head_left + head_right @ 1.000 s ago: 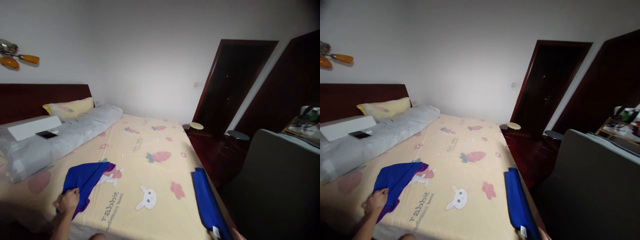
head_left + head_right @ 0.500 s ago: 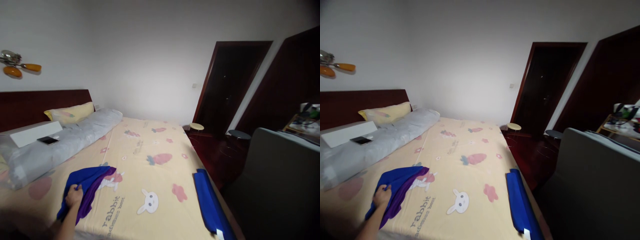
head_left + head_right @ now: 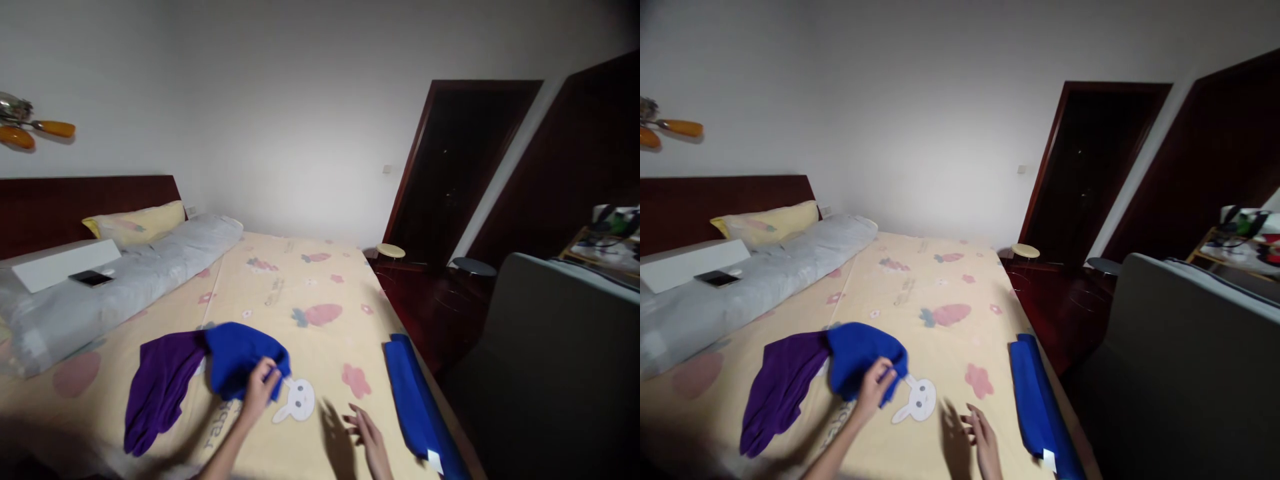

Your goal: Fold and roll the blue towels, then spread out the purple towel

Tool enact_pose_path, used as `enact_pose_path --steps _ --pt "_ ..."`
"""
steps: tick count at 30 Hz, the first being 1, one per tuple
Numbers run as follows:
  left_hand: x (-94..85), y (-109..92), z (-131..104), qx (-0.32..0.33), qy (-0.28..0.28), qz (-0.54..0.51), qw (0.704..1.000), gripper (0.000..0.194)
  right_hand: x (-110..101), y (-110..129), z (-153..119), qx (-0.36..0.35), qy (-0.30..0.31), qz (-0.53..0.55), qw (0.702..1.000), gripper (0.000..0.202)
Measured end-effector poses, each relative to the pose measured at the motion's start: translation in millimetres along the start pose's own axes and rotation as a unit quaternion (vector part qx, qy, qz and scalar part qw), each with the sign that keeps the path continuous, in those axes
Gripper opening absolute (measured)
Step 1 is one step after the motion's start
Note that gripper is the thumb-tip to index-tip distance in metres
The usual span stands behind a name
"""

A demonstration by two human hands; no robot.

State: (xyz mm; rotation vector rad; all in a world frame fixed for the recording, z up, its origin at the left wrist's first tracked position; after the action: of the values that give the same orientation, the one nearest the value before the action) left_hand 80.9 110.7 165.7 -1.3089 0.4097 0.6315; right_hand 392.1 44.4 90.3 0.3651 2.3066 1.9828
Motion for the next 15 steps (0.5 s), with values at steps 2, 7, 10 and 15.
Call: enact_pose_path --steps 2,7,10,15 --pt "58.6 -15 -43 0.032 0.101 -0.010 0.994 0.041 39 -14 4 0.059 0.022 0.041 0.997 0.082" --pt "100.2 7 -82 0.016 0.177 0.040 0.983 0.031 56 -47 5 0.026 0.039 0.052 0.998 0.071" --pt "69.0 50 -56 -0.074 0.090 0.129 0.985 0.038 38 -45 4 -0.009 0.032 0.037 0.999 0.058" --pt "36.8 97 -33 -0.162 0.034 0.227 0.960 0.032 14 -17 16 -0.132 -0.024 -0.069 0.988 0.041"
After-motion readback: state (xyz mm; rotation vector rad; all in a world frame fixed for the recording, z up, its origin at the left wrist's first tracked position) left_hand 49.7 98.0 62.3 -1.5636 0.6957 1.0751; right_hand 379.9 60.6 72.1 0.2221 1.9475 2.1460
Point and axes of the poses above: each hand's wrist, its own z-axis towards the middle knuckle, its own x-axis out of the palm, y = z × x, the point moved 4 cm from there along z, towards the middle knuckle, and after that the axes turned 12 degrees about z, right-handed, at the moved point
